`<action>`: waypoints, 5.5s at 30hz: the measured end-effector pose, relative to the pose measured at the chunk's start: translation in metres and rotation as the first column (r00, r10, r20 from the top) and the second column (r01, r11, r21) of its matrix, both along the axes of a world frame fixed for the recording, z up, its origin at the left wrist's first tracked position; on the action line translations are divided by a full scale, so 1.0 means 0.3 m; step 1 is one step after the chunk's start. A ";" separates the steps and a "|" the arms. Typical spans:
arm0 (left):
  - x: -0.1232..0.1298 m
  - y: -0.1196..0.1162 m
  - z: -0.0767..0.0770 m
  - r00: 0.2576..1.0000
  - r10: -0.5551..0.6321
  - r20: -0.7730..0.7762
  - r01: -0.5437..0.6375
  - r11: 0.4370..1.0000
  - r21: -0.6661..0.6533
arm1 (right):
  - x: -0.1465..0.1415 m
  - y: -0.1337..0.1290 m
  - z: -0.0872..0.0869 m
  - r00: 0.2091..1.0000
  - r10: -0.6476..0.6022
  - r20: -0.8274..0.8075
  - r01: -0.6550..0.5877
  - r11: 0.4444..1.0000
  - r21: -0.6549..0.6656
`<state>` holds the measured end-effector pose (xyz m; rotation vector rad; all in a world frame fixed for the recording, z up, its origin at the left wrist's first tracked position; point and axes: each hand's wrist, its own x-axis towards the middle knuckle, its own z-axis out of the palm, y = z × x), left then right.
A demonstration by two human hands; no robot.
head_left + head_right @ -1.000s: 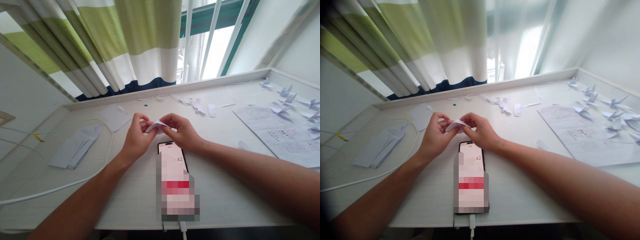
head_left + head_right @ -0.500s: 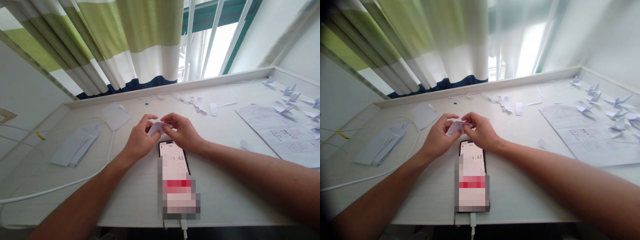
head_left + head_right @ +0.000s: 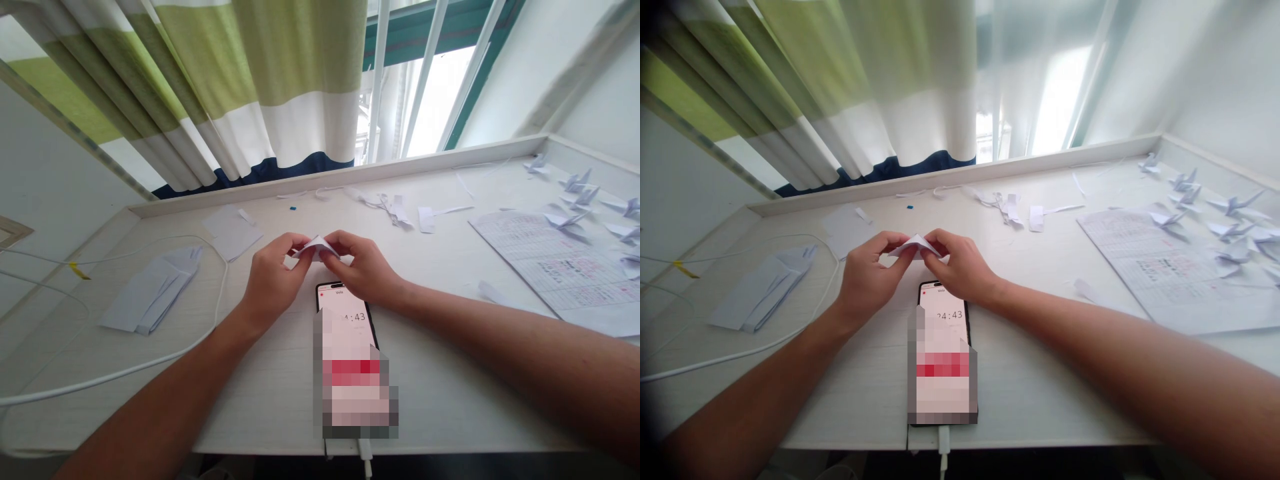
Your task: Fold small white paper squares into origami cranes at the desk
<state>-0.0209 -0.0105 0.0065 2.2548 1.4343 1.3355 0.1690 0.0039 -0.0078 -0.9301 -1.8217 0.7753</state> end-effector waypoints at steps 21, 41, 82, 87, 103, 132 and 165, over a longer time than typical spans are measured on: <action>0.006 -0.043 0.045 0.990 -0.092 -0.110 0.121 0.947 0.296 | 0.031 -0.017 -0.008 1.000 0.004 0.019 -0.011 0.927 0.374; -0.008 -0.038 0.025 0.944 -0.197 0.264 0.239 0.962 -0.136 | 0.034 -0.024 0.008 0.998 0.000 0.067 -0.012 0.984 0.175; 0.022 -0.020 0.020 0.970 0.056 0.235 0.025 0.945 -0.327 | -0.003 -0.013 0.019 0.993 -0.032 0.114 0.040 0.997 -0.071; 0.025 -0.020 0.020 0.972 0.103 0.210 -0.027 0.942 -0.335 | -0.003 -0.009 0.019 0.997 -0.053 0.052 0.058 0.994 -0.095; 0.003 0.029 -0.014 0.983 0.104 0.153 -0.009 0.855 -0.519 | 0.012 0.043 0.008 0.981 -0.079 0.177 0.111 0.978 -0.177; -0.117 0.109 -0.036 0.914 -0.335 -0.228 0.293 0.935 -0.200 | 0.118 0.113 -0.001 0.836 0.101 0.540 -0.240 0.951 0.193; -0.157 0.117 -0.026 0.881 -0.427 -0.203 0.388 0.898 -0.207 | 0.126 0.137 -0.022 0.864 0.179 0.470 -0.261 0.958 0.115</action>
